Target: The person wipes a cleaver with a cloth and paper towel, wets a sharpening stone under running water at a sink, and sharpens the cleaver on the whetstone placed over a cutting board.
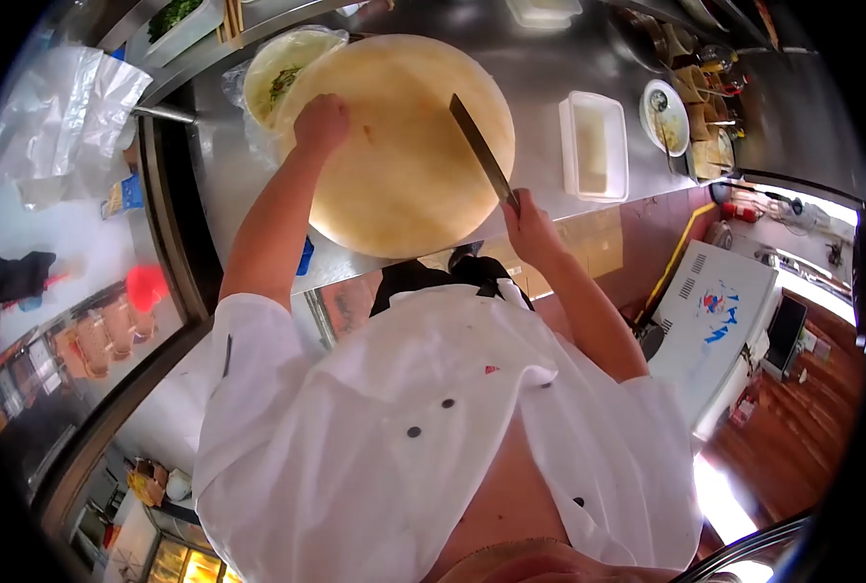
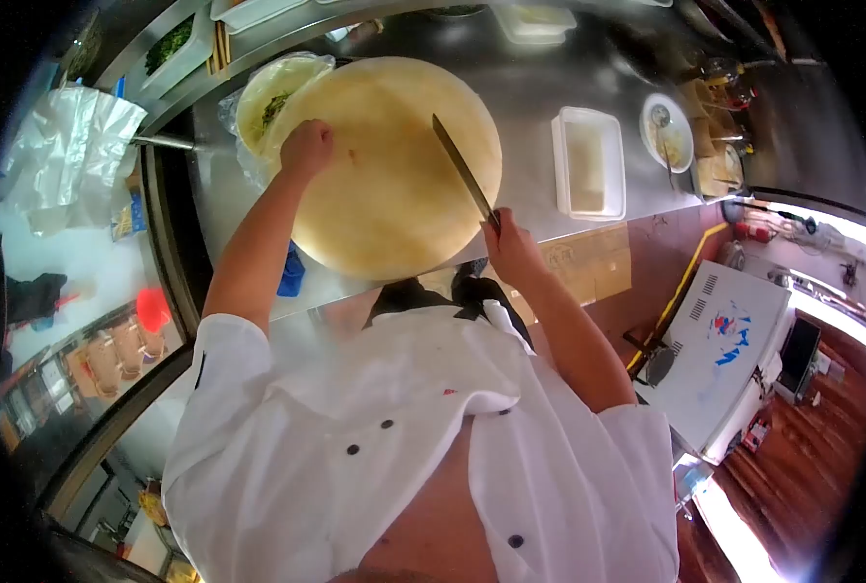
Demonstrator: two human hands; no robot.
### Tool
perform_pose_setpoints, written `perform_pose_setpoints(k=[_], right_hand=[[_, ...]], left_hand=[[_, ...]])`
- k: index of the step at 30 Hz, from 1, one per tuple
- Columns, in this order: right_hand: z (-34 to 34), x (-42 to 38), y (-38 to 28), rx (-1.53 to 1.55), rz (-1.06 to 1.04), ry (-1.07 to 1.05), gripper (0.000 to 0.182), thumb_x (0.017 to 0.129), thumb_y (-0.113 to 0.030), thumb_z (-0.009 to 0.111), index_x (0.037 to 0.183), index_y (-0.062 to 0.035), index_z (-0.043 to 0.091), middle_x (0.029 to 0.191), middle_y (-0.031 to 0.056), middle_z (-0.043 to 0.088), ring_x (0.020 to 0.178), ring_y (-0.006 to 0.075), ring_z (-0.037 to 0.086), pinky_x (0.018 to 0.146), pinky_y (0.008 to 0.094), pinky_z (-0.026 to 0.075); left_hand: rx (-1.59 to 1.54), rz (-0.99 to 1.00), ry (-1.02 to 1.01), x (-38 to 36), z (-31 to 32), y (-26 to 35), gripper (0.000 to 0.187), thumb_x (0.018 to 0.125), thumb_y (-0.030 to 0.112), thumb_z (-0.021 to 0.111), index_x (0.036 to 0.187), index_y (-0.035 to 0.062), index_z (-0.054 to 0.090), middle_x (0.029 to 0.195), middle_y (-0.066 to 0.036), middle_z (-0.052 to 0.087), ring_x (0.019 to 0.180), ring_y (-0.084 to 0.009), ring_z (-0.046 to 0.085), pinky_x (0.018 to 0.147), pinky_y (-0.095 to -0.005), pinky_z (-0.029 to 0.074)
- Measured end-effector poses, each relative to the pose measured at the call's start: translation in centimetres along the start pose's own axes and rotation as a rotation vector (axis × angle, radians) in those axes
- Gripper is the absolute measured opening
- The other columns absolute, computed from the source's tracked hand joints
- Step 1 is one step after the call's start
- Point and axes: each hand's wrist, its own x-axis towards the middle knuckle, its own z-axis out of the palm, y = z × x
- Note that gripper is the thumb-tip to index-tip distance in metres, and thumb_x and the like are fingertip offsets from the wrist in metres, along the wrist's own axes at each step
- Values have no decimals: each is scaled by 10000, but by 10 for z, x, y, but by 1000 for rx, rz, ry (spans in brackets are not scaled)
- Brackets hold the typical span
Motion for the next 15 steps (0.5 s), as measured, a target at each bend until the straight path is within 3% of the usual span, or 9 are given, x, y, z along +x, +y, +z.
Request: perform_pose_setpoints(k=[5, 8, 11, 12, 15], right_hand=[[-3, 28, -14, -35, 1, 3, 296, 1065, -312, 546, 1134, -39, 456, 895, 282, 680, 842, 545, 628, 699, 607, 487], [1, 36, -15, -31, 56, 12, 304, 1065, -317, 548, 1142, -37, 458, 898, 281, 683, 841, 543, 630, 703, 606, 488], [2, 39, -11, 6, 24, 27, 305, 1065, -318, 551, 1152, -39, 461, 899, 280, 687, 839, 542, 633, 706, 607, 489], [4, 43, -11, 2, 17, 33, 307, 1065, -319, 550, 1161, -40, 465, 902, 280, 687, 846, 539, 636, 709, 607, 492], [7, 42, -9, -17, 19, 44, 315, 1065, -323, 549, 1189, -43, 474, 909, 280, 690, 866, 533, 644, 720, 608, 501]], left_hand=[[36, 1, -52, 6, -1, -5, 199, 957, 278, 600, 937, 108, 703, 1018, -127, 705, 967, -348, 690, 823, -488, 560], [-93, 89, 96, 7, -20, -13, 169, 940, 255, 640, 963, 99, 700, 1000, -131, 711, 946, -348, 695, 810, -478, 557], [-307, -41, 280, 26, -63, -17, 147, 919, 232, 673, 936, 88, 697, 935, -136, 716, 914, -338, 701, 802, -460, 554], [-327, -107, 293, 33, -76, -24, 199, 923, 249, 663, 1021, 94, 740, 962, -154, 749, 948, -324, 724, 838, -435, 562], [-355, -146, 116, 48, -84, -79, 270, 931, 255, 643, 1122, 115, 772, 1044, -166, 766, 1015, -304, 738, 880, -413, 565]])
